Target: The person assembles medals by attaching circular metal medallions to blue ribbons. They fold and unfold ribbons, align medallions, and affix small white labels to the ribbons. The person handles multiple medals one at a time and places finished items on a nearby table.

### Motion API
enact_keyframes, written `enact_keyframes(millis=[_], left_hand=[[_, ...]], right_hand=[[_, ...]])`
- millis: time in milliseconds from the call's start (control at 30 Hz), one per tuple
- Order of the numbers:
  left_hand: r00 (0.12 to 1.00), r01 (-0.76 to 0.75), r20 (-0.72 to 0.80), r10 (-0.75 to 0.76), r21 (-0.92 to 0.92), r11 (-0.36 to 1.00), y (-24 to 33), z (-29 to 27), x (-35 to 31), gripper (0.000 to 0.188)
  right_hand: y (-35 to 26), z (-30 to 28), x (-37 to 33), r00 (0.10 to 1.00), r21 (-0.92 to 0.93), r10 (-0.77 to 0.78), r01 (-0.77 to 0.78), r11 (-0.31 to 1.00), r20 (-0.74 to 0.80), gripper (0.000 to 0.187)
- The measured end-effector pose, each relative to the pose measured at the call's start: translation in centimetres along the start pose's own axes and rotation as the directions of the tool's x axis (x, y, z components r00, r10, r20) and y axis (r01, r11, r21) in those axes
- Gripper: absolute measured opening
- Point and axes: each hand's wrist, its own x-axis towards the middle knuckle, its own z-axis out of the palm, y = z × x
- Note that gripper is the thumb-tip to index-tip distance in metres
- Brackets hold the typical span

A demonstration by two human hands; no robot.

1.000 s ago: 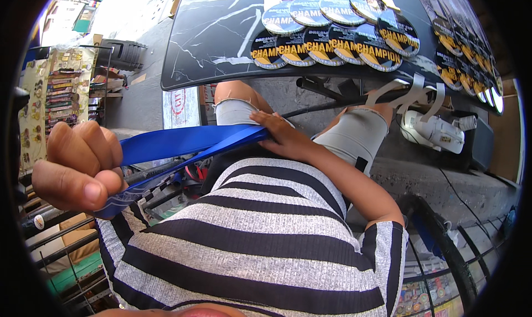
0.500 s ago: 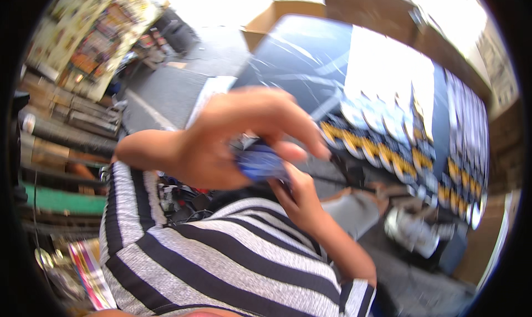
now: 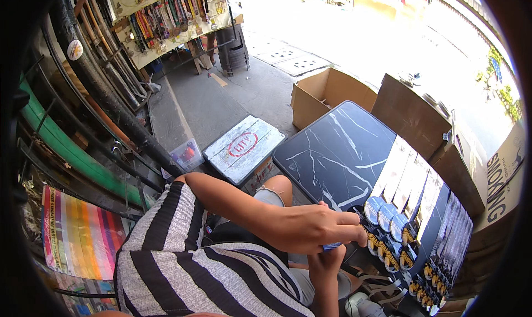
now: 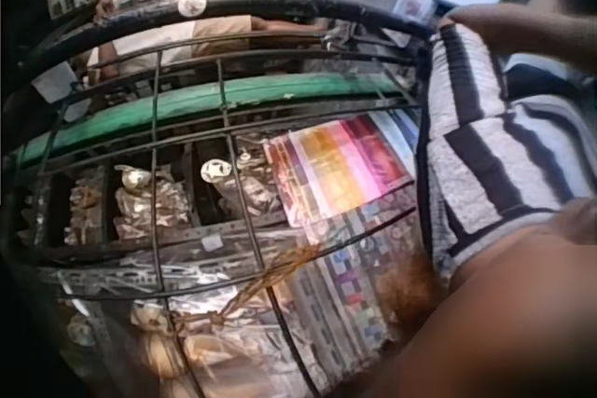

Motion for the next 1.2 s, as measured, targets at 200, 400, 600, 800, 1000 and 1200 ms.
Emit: enact_keyframes(millis=[200,400,600,800,1000,1200], left_hand=[[0.999,0.014,-0.04,-0.015,-0.011,1.0,-1.0,0.9,-0.9,0.028],[1.0,0.026,-0.017,-0.025,0.056,0.998,-1.8,2.0,-1.9,0.041],[0.994,0.067,0.083,-0.074,0.085,0.994,-2.5,1.4,-2.9,0.038],[0.902,0.142,0.427,-0.064,-0.154,0.978,-3.0,-2.0,-4.1,0.045],[0.671,0.539,0.721,-0.173,-0.314,0.781,-6.7,-0.4,-3.4,0.041],[0.542,0.665,0.84,0.001,-0.43,0.611,-9.5,2.0,-3.4,0.037]], right_hand=[[0.7,-1.2,-1.5,0.986,0.119,0.075,-0.058,0.991,-0.147,0.059],[-0.2,-3.5,-1.3,0.967,0.281,0.239,-0.253,0.926,0.083,0.034],[-1.9,-3.5,-0.2,0.934,0.271,0.298,-0.344,0.899,0.196,0.007],[-2.5,-3.3,0.4,0.874,0.115,0.352,-0.409,0.905,0.336,0.007],[-3.3,-3.9,-0.1,0.793,-0.008,0.443,-0.484,0.875,0.418,0.018],[-3.4,-5.0,-0.2,0.722,-0.14,0.531,-0.53,0.837,0.443,0.011]])
